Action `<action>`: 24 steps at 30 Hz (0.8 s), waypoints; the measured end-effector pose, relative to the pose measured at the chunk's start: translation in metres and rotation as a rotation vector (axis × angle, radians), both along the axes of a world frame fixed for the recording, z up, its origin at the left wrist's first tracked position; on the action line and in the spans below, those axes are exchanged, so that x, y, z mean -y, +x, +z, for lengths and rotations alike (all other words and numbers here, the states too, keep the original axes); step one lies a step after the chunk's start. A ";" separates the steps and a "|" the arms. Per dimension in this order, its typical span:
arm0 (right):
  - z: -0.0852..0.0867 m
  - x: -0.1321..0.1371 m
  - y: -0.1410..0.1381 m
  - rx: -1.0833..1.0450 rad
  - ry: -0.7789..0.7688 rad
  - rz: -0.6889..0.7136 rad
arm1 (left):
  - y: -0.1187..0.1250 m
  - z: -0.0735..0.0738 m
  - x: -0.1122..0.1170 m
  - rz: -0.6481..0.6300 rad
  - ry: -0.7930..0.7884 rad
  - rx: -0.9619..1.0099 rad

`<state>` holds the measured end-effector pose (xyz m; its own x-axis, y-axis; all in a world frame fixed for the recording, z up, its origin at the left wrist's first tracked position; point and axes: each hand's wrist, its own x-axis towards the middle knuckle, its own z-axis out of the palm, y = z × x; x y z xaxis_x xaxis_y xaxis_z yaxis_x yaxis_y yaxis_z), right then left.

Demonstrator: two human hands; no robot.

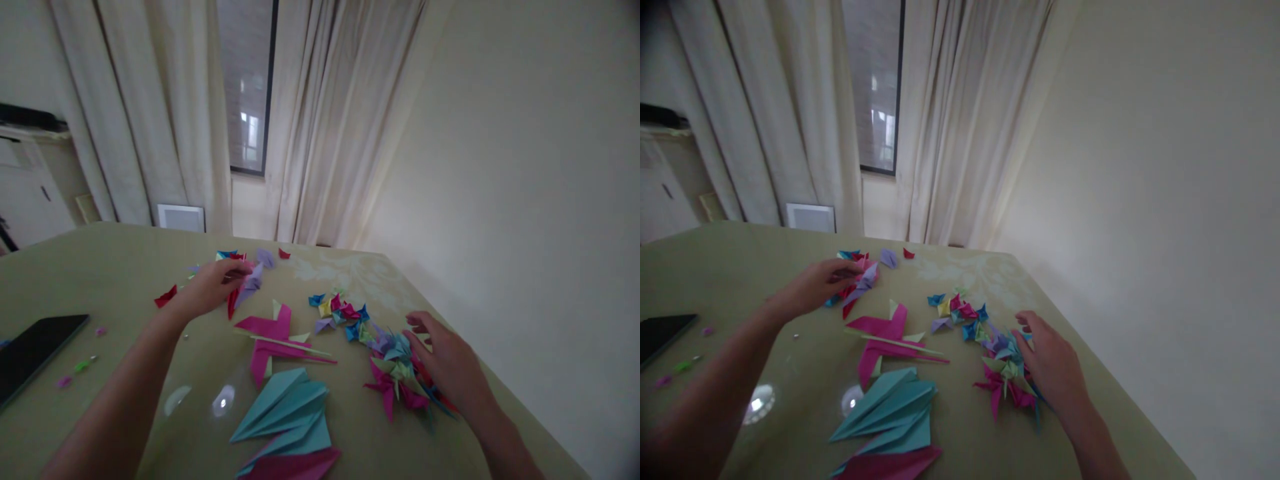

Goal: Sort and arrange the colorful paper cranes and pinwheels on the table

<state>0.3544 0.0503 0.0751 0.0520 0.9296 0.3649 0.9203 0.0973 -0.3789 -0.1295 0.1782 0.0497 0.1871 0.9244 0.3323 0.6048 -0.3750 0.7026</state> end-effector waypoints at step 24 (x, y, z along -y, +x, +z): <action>0.060 -0.055 -0.136 -0.259 0.256 0.477 | 0.012 -0.008 0.001 0.163 0.032 -0.345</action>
<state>0.2183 0.1056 0.1355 -0.2321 0.7566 0.6113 0.6332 0.5946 -0.4955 -0.1172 0.1770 0.0413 0.1441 0.9414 0.3051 0.8571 -0.2728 0.4369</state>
